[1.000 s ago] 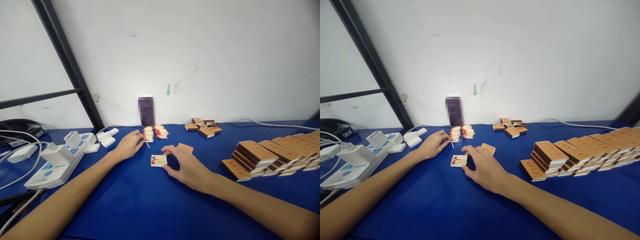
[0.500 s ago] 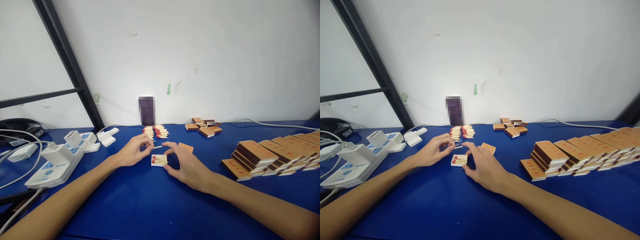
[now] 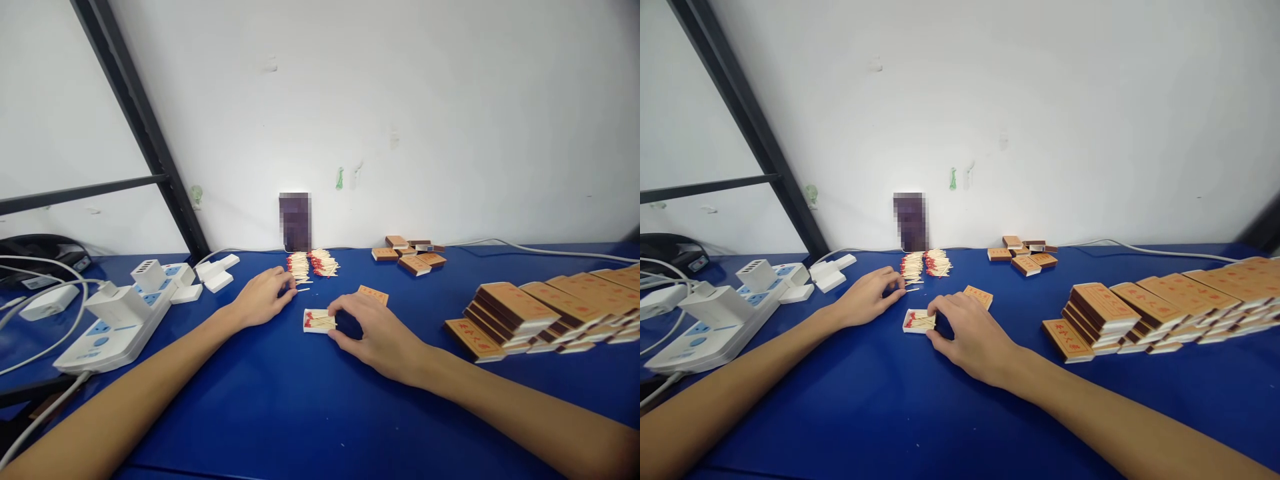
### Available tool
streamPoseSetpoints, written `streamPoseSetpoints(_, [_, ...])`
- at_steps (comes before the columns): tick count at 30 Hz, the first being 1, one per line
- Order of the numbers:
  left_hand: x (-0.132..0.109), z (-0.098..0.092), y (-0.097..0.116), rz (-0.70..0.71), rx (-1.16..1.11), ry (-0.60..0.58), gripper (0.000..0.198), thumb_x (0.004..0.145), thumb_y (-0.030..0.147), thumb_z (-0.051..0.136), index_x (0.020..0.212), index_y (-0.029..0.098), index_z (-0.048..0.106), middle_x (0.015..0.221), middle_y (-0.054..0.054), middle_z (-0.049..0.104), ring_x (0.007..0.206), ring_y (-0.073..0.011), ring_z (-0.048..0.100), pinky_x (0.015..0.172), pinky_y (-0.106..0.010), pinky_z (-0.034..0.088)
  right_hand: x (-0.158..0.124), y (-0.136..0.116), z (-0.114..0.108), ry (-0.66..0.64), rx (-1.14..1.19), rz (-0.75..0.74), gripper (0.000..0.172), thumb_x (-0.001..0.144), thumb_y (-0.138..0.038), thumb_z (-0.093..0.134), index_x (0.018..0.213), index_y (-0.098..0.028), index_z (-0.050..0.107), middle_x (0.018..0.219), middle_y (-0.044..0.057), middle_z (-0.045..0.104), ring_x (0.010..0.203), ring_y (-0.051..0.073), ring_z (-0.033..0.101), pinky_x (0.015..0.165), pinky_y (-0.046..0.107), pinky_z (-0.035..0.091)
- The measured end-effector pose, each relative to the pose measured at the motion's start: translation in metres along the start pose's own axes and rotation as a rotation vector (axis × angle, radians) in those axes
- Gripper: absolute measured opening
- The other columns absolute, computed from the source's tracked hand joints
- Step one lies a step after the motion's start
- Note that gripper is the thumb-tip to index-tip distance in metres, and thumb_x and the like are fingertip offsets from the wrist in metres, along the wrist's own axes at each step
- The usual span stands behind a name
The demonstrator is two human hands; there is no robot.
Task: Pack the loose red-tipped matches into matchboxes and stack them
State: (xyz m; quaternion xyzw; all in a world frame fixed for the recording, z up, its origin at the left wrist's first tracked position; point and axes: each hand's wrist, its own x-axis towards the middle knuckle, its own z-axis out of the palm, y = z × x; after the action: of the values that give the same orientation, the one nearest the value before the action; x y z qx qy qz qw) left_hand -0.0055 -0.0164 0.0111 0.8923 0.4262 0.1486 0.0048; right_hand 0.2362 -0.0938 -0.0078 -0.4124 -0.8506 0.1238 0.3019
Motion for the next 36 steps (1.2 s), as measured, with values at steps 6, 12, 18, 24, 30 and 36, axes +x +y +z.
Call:
streamPoseSetpoints(6, [0.0,-0.005,0.011,0.051,-0.097,0.0,0.021,0.095,0.03,0.041,0.087,0.018,0.055,0.086,-0.004,0.056,0.08,-0.0185,0.051,0.074,-0.032,0.041,0.0,0.004,0.002,0.015,0.005,-0.071,0.007,0.087,-0.022,0.059,0.093,-0.023,0.064,0.107,0.005,0.069,0.099,0.021,0.063,0.089,0.041,0.049])
streamPoseSetpoints(12, [-0.004,-0.014,0.035,0.146,-0.417,-0.126,0.025,0.095,0.036,0.043,0.084,0.018,0.057,0.081,-0.001,0.056,0.071,-0.0131,0.049,0.067,-0.026,0.04,0.0,0.004,0.002,0.003,0.0,-0.05,0.014,0.089,-0.024,0.058,0.099,-0.023,0.068,0.112,0.005,0.069,0.103,0.022,0.063,0.092,0.042,0.048])
streamPoseSetpoints(18, [-0.006,-0.009,0.036,0.152,-0.37,-0.088,0.021,0.09,0.036,0.051,0.087,0.018,0.062,0.08,-0.001,0.057,0.073,-0.0139,0.052,0.068,-0.026,0.041,0.001,0.001,0.0,0.01,0.001,0.035,0.012,0.084,-0.024,0.062,0.095,-0.022,0.06,0.094,0.003,0.07,0.084,0.02,0.063,0.074,0.036,0.051])
streamPoseSetpoints(24, [0.0,0.001,0.008,-0.008,-0.054,0.091,0.017,0.09,0.034,0.051,0.093,0.019,0.059,0.086,-0.002,0.057,0.075,-0.0166,0.054,0.068,-0.03,0.041,0.0,0.003,0.002,0.034,-0.017,-0.006,0.023,0.085,-0.025,0.062,0.108,-0.023,0.06,0.107,0.006,0.069,0.1,0.023,0.062,0.088,0.042,0.049])
streamPoseSetpoints(30, [0.002,0.003,0.003,-0.022,0.0,0.025,0.02,0.094,0.034,0.045,0.088,0.019,0.058,0.085,-0.003,0.057,0.076,-0.0176,0.055,0.069,-0.03,0.04,0.001,0.003,0.003,0.012,-0.003,-0.041,0.014,0.087,-0.025,0.06,0.099,-0.022,0.066,0.109,0.006,0.068,0.102,0.022,0.061,0.092,0.041,0.048])
streamPoseSetpoints(36, [0.001,0.004,0.007,0.022,0.036,0.014,0.019,0.097,0.029,0.041,0.089,0.018,0.054,0.088,-0.004,0.058,0.082,-0.0191,0.055,0.073,-0.032,0.041,0.001,-0.002,-0.001,0.01,-0.026,-0.008,0.012,0.085,-0.022,0.061,0.097,-0.022,0.061,0.098,0.005,0.068,0.092,0.021,0.061,0.083,0.039,0.05])
